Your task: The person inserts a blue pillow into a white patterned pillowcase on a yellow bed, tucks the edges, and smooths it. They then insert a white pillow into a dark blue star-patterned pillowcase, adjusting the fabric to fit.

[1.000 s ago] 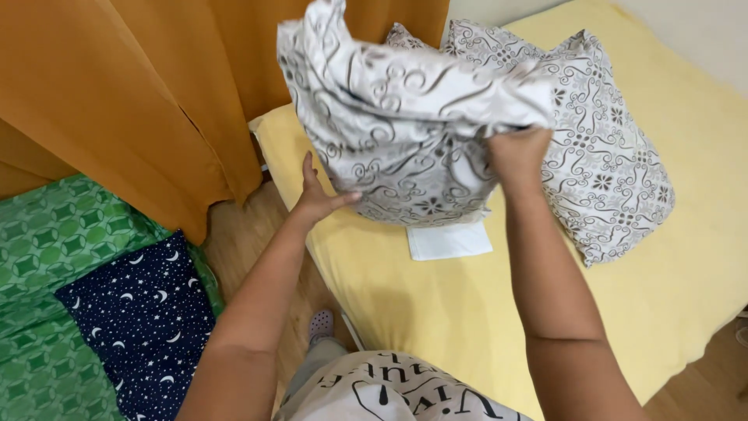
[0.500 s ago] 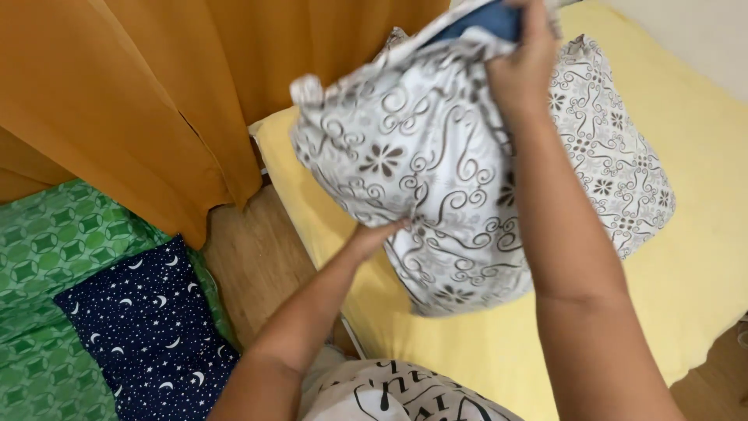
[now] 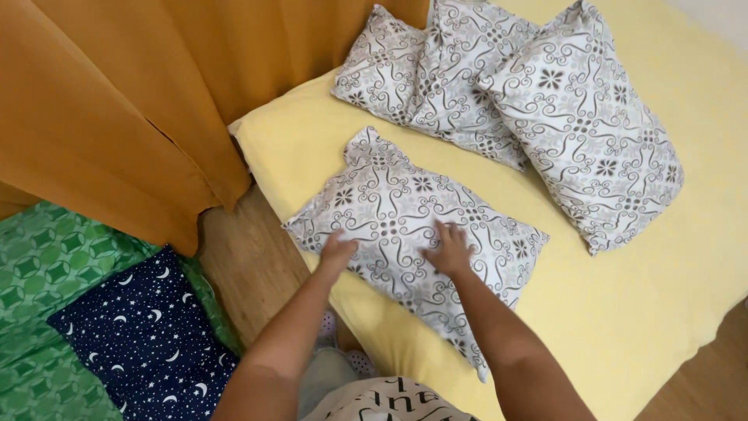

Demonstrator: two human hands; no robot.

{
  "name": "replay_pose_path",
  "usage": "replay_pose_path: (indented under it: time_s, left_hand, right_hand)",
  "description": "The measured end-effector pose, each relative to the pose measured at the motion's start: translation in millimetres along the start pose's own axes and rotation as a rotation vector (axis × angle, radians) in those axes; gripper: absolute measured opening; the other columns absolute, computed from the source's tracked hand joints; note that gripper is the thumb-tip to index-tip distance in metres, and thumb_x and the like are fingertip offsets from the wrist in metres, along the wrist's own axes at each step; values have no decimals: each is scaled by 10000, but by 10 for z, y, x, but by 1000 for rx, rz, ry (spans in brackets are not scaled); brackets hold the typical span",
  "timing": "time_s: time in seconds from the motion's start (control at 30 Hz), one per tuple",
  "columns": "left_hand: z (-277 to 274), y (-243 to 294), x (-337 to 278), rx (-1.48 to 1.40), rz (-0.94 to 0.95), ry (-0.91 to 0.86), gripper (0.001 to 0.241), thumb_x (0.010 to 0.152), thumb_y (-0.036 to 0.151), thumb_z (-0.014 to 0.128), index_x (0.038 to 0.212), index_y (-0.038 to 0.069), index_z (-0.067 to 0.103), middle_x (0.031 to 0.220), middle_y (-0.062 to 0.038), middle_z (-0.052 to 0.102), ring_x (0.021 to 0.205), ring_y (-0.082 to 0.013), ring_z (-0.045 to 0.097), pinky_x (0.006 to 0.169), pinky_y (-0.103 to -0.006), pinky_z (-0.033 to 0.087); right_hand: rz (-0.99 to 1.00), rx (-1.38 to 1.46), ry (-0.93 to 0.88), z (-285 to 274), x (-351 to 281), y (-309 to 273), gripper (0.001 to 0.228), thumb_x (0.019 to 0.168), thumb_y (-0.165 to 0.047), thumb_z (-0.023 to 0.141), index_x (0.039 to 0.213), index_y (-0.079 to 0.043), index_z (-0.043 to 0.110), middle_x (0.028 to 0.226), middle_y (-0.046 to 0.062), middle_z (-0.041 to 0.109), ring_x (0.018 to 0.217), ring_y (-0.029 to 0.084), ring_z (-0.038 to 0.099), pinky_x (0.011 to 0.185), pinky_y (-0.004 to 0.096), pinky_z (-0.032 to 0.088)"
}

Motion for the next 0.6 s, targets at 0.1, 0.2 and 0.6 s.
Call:
replay_pose_path:
  time_s: [0.1,0.2,0.6]
  left_hand:
    - [-444,344,179,242,227,172,767,790,309,810,1442,59,492,1144,-138,691,962,-223,665,822,-361,571]
    - [-685,621,243,493,322,224,737,788,336,828,1409,52,550,1276,-172,669,1097,-289,661,947,-394,526]
    - [-964,992,450,810,-56,107,843,682,513,871,1364,96,605,1368,-173,629,1280,-353,584,1070,-456,466]
  right_hand:
    - [237,4,-118,438,-408,659,974,800,-638,744,1585,-350,243,1710,134,60,1560,373,23,1123,774,73]
    - [212,7,101,489,-752,906,959,805,-682,717,1578,-358,249,1692,130,122,1565,342,38,1110,805,37]
    - [1089,1293,381,1471,-1739,2537,1273,613,-544,892,1516,82,248,1470,257,464,1308,384,525,1068,496,442]
Point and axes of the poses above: each hand's wrist, its own x-axis towards the middle knuckle, its own z-axis out of the palm, y = z × x, the point moved 8 cm from there along x, towards the middle knuckle
